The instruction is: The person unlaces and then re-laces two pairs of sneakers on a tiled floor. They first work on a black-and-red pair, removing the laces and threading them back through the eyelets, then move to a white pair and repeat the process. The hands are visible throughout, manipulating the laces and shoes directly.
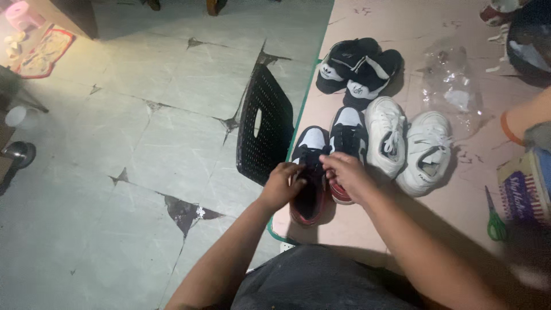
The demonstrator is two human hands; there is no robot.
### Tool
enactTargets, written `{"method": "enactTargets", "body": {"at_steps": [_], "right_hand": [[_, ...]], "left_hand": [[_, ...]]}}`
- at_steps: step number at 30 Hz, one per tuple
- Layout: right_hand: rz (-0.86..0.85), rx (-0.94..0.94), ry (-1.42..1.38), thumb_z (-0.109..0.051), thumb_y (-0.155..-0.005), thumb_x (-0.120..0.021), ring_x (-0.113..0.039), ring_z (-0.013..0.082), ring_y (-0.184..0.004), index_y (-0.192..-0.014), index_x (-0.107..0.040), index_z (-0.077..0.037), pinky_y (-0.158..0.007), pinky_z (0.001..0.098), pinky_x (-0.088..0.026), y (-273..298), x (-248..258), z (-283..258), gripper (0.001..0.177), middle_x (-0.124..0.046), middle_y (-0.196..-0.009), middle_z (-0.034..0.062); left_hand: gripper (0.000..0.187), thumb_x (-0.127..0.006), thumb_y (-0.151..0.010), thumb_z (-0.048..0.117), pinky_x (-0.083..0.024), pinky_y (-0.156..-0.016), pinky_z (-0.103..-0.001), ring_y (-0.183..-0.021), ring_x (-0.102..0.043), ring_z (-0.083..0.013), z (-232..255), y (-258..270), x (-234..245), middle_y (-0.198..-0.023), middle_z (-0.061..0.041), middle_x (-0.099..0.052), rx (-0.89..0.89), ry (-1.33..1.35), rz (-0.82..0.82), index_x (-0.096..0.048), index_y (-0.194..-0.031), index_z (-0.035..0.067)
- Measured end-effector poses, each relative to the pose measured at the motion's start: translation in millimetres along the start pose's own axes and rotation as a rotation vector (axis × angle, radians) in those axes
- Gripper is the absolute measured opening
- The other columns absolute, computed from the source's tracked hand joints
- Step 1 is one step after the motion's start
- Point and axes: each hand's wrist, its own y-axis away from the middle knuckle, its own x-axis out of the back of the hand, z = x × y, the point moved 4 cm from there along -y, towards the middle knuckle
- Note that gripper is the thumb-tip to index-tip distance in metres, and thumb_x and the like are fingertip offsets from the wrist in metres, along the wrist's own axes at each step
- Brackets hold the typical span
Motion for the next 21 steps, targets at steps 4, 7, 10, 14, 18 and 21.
{"method": "enactTargets", "body": {"at_steps": [4, 7, 10, 14, 18, 21], "right_hand": [[0.095, 0.011, -0.084, -0.027, -0.097, -0.066, -0.057, 0.0116, -0.064, -0.089, -0.058, -0.01, -0.058, 0.0264, -0.048, 5, 21, -26, 0.02, -0.062, -0.077, 0.0012], [0.176, 0.014, -0.136, -0.03, -0.1, -0.066, -0.057, 0.0124, -0.065, -0.091, -0.057, -0.011, -0.059, 0.0282, -0.051, 6, 44, -30, 0.022, -0.06, -0.078, 0.002], [0.238, -0.001, -0.147, -0.029, -0.1, -0.063, -0.061, 0.0152, -0.068, -0.095, -0.059, -0.008, -0.064, 0.0315, -0.055, 3, 67, -18, 0.021, -0.062, -0.082, 0.0042], [0.246, -0.037, -0.063, -0.022, -0.099, -0.063, -0.067, 0.0197, -0.077, -0.105, -0.062, -0.003, -0.073, 0.0365, -0.059, -5, 74, 8, 0.02, -0.067, -0.091, 0.0092], [0.112, 0.012, -0.017, -0.019, -0.099, -0.063, -0.071, 0.0163, -0.086, -0.112, -0.062, -0.003, -0.079, 0.035, -0.061, -5, 57, 20, 0.021, -0.07, -0.098, 0.0087], [0.073, -0.025, 0.222, -0.024, -0.096, -0.06, -0.074, 0.0091, -0.085, -0.111, -0.067, -0.007, -0.076, 0.0272, -0.061, 1, 36, 18, 0.024, -0.075, -0.099, -0.0018]], "left_hand": [[0.036, -0.082, -0.08, 0.021, -0.047, -0.097, -0.048, -0.113, -0.057, -0.0449, 2, -9, -21, -0.129, -0.026, -0.06, 0.056, -0.251, -0.039, -0.075, -0.113, 0.009], [0.026, -0.075, -0.09, 0.025, -0.052, -0.1, -0.045, -0.114, -0.064, -0.0378, -10, -16, -22, -0.121, -0.021, -0.066, 0.221, -0.054, -0.033, -0.073, -0.109, 0.007], [0.026, -0.068, -0.095, 0.026, -0.057, -0.098, -0.042, -0.111, -0.072, -0.0326, -23, -18, -13, -0.115, -0.019, -0.073, 0.402, 0.3, -0.079, -0.067, -0.113, 0.006], [0.034, -0.073, -0.081, 0.013, -0.053, -0.098, -0.044, -0.111, -0.066, -0.036, -8, -14, 1, -0.117, -0.02, -0.069, 0.179, 0.076, -0.139, -0.068, -0.114, 0.006], [0.047, -0.08, -0.07, 0.012, -0.049, -0.097, -0.046, -0.111, -0.058, -0.0409, 10, -13, -5, -0.12, -0.023, -0.062, -0.07, -0.197, -0.146, -0.07, -0.116, 0.006], [0.021, -0.077, -0.087, 0.02, -0.051, -0.094, -0.046, -0.11, -0.063, -0.0408, 2, -17, -17, -0.116, -0.02, -0.065, -0.003, -0.309, -0.084, -0.073, -0.104, 0.007]]}}
